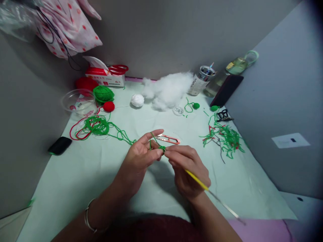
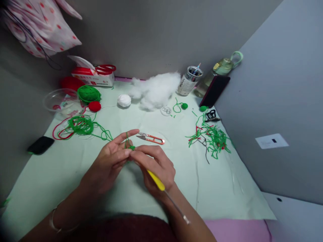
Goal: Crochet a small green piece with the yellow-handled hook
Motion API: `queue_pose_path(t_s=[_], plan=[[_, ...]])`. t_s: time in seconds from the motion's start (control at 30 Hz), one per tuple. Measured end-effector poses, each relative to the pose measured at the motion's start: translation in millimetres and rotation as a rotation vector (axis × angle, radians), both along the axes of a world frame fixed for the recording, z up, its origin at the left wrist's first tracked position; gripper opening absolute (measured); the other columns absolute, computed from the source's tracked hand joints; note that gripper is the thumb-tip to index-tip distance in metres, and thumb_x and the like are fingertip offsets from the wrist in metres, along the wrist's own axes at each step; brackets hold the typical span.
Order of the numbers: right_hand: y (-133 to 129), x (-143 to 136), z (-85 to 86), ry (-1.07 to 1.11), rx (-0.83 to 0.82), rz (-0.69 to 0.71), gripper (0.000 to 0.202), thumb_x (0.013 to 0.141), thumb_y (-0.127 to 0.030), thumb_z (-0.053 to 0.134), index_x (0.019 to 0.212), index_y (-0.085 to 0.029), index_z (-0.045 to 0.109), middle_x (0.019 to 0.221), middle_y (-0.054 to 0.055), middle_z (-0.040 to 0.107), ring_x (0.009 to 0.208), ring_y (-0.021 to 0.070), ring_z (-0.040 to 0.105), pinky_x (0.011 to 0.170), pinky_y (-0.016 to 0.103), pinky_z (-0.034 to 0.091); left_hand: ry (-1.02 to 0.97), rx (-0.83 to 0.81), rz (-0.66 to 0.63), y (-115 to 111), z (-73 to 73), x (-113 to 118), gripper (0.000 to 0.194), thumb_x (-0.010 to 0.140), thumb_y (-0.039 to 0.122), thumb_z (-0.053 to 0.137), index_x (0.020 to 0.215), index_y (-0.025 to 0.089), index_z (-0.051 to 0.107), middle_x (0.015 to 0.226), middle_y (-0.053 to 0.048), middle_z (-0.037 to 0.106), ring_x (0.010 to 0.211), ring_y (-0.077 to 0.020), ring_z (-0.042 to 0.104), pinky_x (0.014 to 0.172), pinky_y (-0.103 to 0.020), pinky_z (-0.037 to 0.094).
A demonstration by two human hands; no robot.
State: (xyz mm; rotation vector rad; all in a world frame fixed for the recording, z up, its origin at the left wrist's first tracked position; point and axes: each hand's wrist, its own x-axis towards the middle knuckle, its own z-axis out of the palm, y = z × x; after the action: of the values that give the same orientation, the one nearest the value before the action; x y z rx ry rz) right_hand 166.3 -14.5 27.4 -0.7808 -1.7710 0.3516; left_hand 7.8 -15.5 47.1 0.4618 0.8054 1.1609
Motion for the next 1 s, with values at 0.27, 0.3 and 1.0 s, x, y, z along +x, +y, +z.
queue_pose_path(t_s=[0.27, 0.3, 1.0], plan=[[-1, 1, 9.5, 0.158, -0.187, 0.009, 0.026, 0.100, -0.012, 0.061, 0.111, -0.028, 0.077, 0.088, 0.002, 0.078, 0.086, 0.0219, 0.073, 0.078, 0.043, 0.063, 0.420, 0.153, 0.067, -2, -1.6, -11, 0.054, 0.081, 0.019, 0.084, 0.133, 0.024, 0.073, 0.078, 0.004, 0.058, 0.061, -0.0085, 0.042, 0.057, -0.021, 0.037], [0, 2, 9.7, 0.196, -0.229, 0.022, 0.023, 0.101, -0.014, 0.061, 0.109, -0.028, 0.078, 0.085, 0.002, 0.077, 0.084, 0.0216, 0.072, 0.078, 0.043, 0.063, 0.445, 0.159, 0.057, -2, -0.5, -13, 0.052, 0.081, 0.018, 0.083, 0.132, 0.025, 0.074, 0.078, 0.004, 0.058, 0.060, -0.0083, 0.041, 0.055, -0.021, 0.036], [-2, -5, -0.2, 0.067, -0.054, -0.012, 0.033, 0.097, -0.011, 0.068, 0.117, -0.034, 0.080, 0.104, 0.004, 0.077, 0.093, 0.0200, 0.074, 0.079, 0.039, 0.065, -0.076, -0.014, 0.014, -13, -1.5, 4, 0.030, 0.081, 0.020, 0.085, 0.112, 0.018, 0.084, 0.054, 0.011, 0.045, 0.045, -0.0022, 0.023, 0.071, -0.020, 0.053]])
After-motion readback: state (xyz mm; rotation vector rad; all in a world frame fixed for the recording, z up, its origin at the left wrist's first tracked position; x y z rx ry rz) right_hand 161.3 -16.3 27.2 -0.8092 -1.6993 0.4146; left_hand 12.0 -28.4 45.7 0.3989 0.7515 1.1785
